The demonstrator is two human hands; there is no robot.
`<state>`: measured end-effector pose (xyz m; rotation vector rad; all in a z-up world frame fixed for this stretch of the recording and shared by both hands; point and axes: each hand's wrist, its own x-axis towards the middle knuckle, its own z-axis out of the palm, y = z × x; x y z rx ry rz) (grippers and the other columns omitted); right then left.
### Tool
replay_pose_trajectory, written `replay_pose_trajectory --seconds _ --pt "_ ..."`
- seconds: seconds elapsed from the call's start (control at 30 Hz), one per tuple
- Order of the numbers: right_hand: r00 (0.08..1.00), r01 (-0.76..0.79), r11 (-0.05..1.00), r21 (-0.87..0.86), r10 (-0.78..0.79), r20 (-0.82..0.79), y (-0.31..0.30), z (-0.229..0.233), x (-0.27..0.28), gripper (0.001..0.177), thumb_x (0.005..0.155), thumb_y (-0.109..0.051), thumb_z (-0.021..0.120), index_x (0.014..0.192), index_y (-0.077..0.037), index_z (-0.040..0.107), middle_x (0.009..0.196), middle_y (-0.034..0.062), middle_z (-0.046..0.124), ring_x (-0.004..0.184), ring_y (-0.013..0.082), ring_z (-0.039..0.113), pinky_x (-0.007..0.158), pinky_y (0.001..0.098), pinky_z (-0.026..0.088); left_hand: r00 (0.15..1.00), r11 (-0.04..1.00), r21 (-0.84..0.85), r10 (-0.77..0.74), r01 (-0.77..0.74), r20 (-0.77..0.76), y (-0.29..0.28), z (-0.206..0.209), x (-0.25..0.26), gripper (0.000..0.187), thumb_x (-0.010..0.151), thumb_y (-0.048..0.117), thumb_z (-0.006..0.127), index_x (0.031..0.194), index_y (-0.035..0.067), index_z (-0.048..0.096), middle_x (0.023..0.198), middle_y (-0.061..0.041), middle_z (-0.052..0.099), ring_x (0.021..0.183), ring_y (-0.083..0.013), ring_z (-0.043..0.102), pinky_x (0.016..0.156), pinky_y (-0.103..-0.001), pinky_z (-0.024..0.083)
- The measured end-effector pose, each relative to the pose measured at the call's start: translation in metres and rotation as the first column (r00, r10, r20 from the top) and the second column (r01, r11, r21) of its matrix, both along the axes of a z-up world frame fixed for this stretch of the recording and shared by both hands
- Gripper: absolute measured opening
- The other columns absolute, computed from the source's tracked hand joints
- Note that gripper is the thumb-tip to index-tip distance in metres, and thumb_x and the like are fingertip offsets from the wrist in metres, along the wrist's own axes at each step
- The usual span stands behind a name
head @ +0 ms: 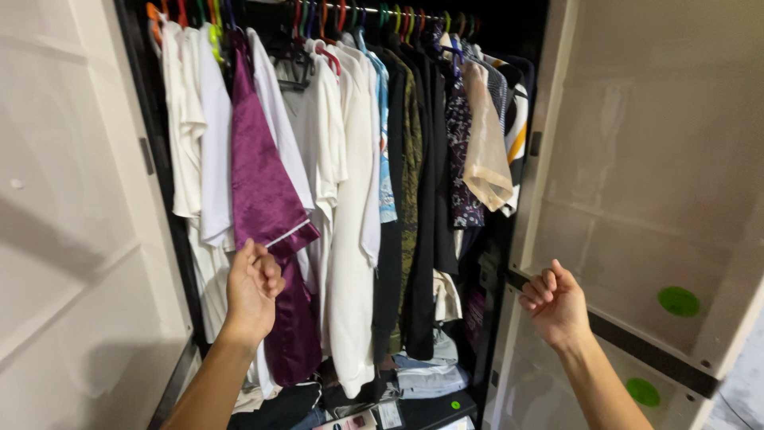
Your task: The person removes multiple garments from a closet, one at a time, and places them on a nearby surface. The items include shirts, pants, and a robe, each taken off a hanger and set down on a blue mat.
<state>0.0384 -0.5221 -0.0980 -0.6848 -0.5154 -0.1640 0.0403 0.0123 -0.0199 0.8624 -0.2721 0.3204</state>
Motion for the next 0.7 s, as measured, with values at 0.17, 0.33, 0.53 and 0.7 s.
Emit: replay_pose_trajectory --seconds 0.17,0.33,0.53,0.7 --pt "0.949 0.163 0.97 -0.179 -0.204 -0.241 0.045 0.048 0.006 0.029 0.104 -0.042 0.048 0.101 -0.017 0.062 0.088 -0.0022 0.064 0.078 0.0162 0.059 0.068 0.0322 0.045 0.993 0.993 0.043 0.109 -0.11 0.036 0.018 0.042 0.003 0.032 0.099 0.046 0.053 0.104 0.014 0.056 0.072 0.0 0.052 0.06 -0.0122 0.046 0.053 -0.028 0.033" --pt "0.982 0.048 0.936 -0.347 -0.109 -0.157 0.105 0.092 0.021 0.035 0.104 -0.043 0.048 0.115 -0.012 0.061 0.104 0.004 0.068 0.086 0.0188 0.063 0.07 0.0353 0.049 0.971 0.972 -0.026 0.234 -0.233 0.052 0.035 0.075 0.021 0.033 0.098 0.041 0.051 0.111 0.012 0.058 0.087 -0.001 0.058 0.081 -0.0144 0.055 0.07 -0.032 0.044" --pt "0.999 0.052 0.789 -0.613 -0.042 0.03 0.181 0.152 0.049 0.04 0.101 -0.042 0.045 0.12 -0.009 0.059 0.111 0.0065 0.069 0.09 0.0181 0.066 0.071 0.0368 0.054 0.924 0.938 -0.043 0.347 -0.344 0.161 0.059 0.126 0.045 0.033 0.097 0.037 0.054 0.114 0.01 0.061 0.098 -0.004 0.063 0.093 -0.0172 0.059 0.08 -0.037 0.05" --pt "0.973 0.229 0.613 -0.756 -0.121 0.196 0.25 0.206 0.068 0.041 0.098 -0.043 0.051 0.118 -0.009 0.063 0.108 0.0059 0.07 0.089 0.0151 0.067 0.07 0.0356 0.057 0.718 0.735 0.125 0.588 -0.667 0.372 0.065 0.168 0.07 0.034 0.098 0.022 0.057 0.127 0.006 0.065 0.115 -0.006 0.065 0.108 -0.0194 0.06 0.089 -0.033 0.051"
